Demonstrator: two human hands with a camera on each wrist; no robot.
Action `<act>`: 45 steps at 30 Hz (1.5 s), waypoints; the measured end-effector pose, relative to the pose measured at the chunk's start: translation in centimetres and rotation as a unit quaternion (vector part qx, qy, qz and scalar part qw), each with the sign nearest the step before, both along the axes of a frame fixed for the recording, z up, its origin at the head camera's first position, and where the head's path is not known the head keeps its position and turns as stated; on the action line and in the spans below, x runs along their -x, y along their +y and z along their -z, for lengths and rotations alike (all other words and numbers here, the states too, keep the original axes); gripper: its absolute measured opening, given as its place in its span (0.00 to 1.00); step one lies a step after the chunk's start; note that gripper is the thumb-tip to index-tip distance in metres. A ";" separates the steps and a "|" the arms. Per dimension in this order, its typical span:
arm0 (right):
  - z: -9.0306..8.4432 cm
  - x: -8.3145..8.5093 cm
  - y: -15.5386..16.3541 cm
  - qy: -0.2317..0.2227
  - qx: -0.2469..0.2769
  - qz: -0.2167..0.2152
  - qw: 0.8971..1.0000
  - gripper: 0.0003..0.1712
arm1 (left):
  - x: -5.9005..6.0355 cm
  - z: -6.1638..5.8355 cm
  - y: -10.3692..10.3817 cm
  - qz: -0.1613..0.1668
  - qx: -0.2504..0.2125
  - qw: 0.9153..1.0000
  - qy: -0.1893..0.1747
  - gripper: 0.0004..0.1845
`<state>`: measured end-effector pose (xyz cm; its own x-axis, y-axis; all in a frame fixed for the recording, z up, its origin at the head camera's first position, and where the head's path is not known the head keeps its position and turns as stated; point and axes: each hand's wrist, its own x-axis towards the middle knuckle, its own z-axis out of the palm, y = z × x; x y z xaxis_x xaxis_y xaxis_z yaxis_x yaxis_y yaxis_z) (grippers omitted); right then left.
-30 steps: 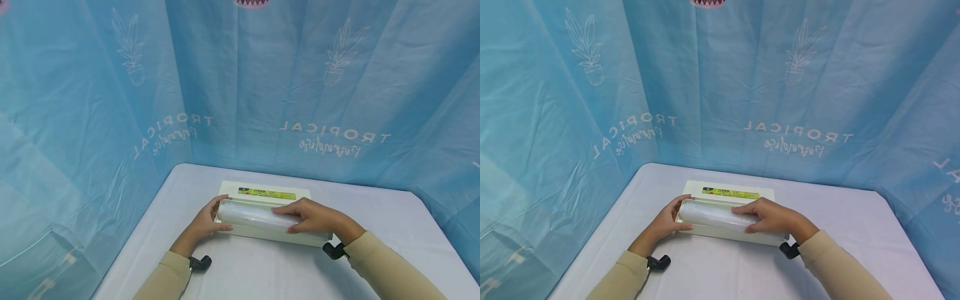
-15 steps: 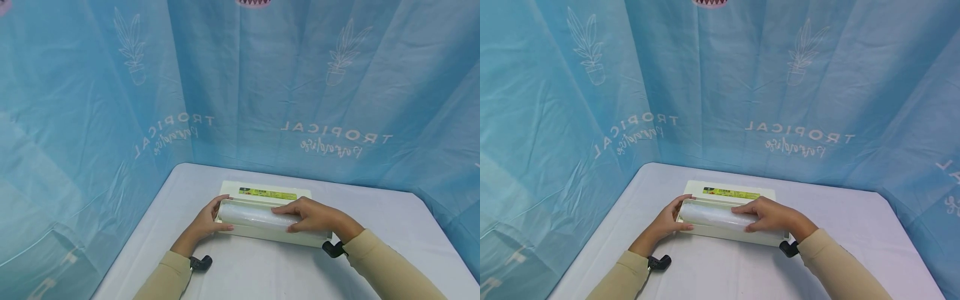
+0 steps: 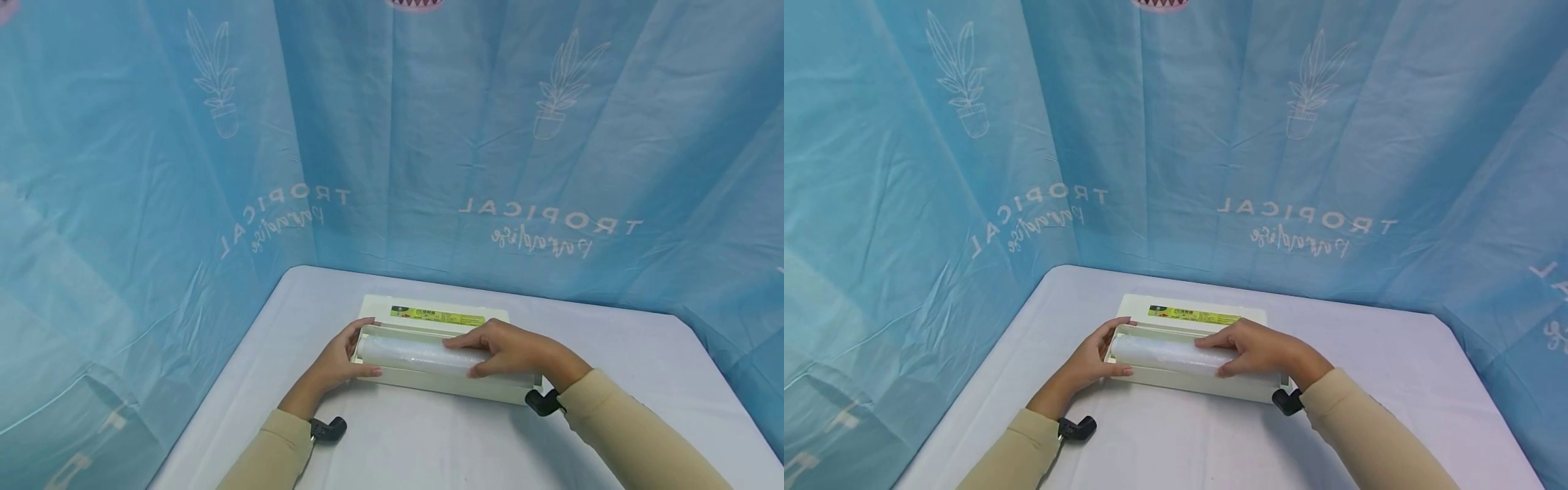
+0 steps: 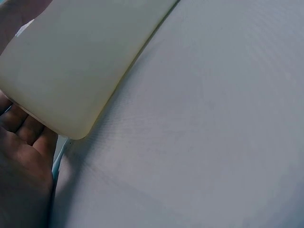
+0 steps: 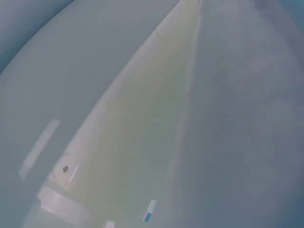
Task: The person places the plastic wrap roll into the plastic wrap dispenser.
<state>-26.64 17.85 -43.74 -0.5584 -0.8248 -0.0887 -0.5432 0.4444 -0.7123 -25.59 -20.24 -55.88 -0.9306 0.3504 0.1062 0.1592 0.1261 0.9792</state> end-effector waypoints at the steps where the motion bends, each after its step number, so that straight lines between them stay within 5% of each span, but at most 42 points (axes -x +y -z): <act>1: 0.0 0.1 0.0 -0.002 -0.002 0.002 1.000 0.39 | 0.0 0.0 0.0 0.000 0.000 1.000 -0.001 0.57; 13: 0.6 0.8 0.0 -0.053 -0.005 0.026 0.998 0.38 | -0.1 -0.2 0.0 -0.002 0.005 1.000 0.003 0.58; 45: 1.9 1.8 0.4 -0.082 0.017 0.014 0.996 0.38 | 0.0 -0.1 0.0 -0.009 0.016 1.000 -0.001 0.58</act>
